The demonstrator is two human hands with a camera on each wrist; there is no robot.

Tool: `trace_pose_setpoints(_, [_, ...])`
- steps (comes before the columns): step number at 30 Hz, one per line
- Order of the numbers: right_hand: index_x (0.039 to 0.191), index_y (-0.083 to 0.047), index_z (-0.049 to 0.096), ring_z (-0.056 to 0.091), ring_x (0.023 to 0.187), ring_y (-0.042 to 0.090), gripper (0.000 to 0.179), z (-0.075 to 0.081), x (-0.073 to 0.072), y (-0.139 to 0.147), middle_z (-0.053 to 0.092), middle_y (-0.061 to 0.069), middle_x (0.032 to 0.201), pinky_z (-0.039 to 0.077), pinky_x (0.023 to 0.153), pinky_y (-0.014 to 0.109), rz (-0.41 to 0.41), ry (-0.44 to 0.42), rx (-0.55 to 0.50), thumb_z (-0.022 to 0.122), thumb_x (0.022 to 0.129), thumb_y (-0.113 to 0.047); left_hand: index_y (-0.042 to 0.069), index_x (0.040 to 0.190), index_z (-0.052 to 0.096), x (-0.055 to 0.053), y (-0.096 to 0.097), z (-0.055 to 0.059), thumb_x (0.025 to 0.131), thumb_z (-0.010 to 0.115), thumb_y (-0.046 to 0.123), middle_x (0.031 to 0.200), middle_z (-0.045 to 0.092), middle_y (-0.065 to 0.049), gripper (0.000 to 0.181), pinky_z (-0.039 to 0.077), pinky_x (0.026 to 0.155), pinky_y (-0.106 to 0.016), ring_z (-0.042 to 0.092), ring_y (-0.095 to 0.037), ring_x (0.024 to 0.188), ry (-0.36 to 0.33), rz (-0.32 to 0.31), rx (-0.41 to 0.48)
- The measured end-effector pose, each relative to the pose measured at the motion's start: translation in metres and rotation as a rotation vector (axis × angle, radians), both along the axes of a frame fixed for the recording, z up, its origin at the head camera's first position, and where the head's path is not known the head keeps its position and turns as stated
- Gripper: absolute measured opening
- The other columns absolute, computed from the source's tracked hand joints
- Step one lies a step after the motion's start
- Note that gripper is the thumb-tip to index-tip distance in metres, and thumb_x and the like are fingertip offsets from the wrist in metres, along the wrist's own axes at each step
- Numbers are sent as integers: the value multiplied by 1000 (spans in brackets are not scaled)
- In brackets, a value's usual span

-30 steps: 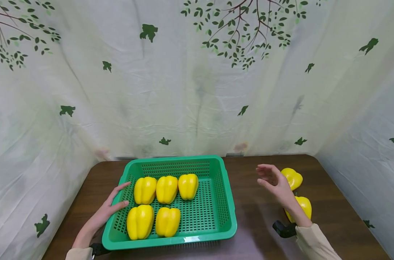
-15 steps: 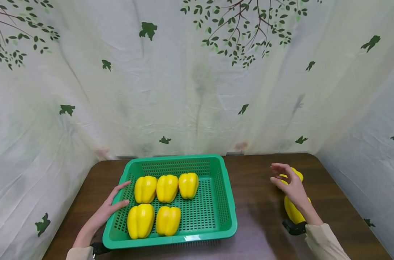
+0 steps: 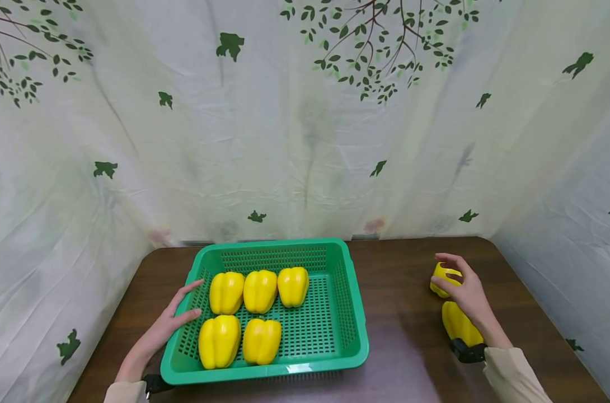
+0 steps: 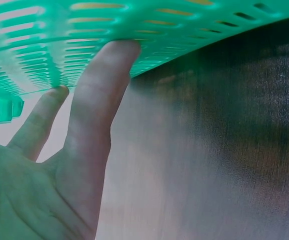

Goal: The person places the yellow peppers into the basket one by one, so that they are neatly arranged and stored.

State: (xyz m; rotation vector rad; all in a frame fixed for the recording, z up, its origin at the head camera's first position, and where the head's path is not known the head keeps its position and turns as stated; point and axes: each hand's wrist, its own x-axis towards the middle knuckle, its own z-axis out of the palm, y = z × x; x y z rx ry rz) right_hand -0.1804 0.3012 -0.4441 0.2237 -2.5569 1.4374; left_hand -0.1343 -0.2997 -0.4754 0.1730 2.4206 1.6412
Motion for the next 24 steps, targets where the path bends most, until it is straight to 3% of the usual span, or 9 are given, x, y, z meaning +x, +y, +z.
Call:
trace_pose_setpoints(3, [136, -1, 44, 41, 115, 26, 49, -1, 0, 4, 48, 18, 133, 35, 90, 32, -6, -13, 16, 63, 93, -14, 11, 150, 18, 0, 0, 1, 100, 48, 19, 153, 2, -24, 59, 37, 96, -50, 22, -43, 130, 3, -1, -3])
trace_pose_setpoints(7, [137, 0, 42, 38, 119, 32, 52, -2, 0, 9, 45, 20, 135, 34, 94, 47, -17, -38, 25, 64, 93, -15, 12, 150, 17, 0, 1, 1, 100, 48, 19, 153, 2, -24, 59, 43, 90, -31, 25, -43, 129, -11, 2, 20])
trace_pose_setpoints(11, [137, 2, 41, 36, 121, 40, 53, -4, 0, 15, 43, 23, 135, 29, 95, 61, -26, -45, 24, 64, 92, -13, 12, 150, 17, 1, 1, 0, 100, 48, 18, 153, 2, -23, 59, 44, 84, -21, 27, -44, 128, -18, 3, 42])
trace_pose_setpoints(18, [137, 4, 40, 32, 121, 46, 57, -8, 0, 24, 39, 28, 137, 28, 92, 62, -61, -57, 57, 66, 91, -13, 12, 150, 18, 1, 2, 2, 100, 49, 18, 154, 1, -23, 60, 42, 85, -21, 25, -43, 129, -23, 10, 34])
trace_pose_setpoints(24, [139, 4, 38, 26, 121, 48, 61, -10, 0, 30, 33, 31, 138, 29, 88, 63, -115, -92, 111, 67, 89, -17, 12, 150, 18, 2, 2, 3, 100, 49, 20, 154, 1, -23, 60, 40, 93, -40, 23, -43, 130, -28, 14, 16])
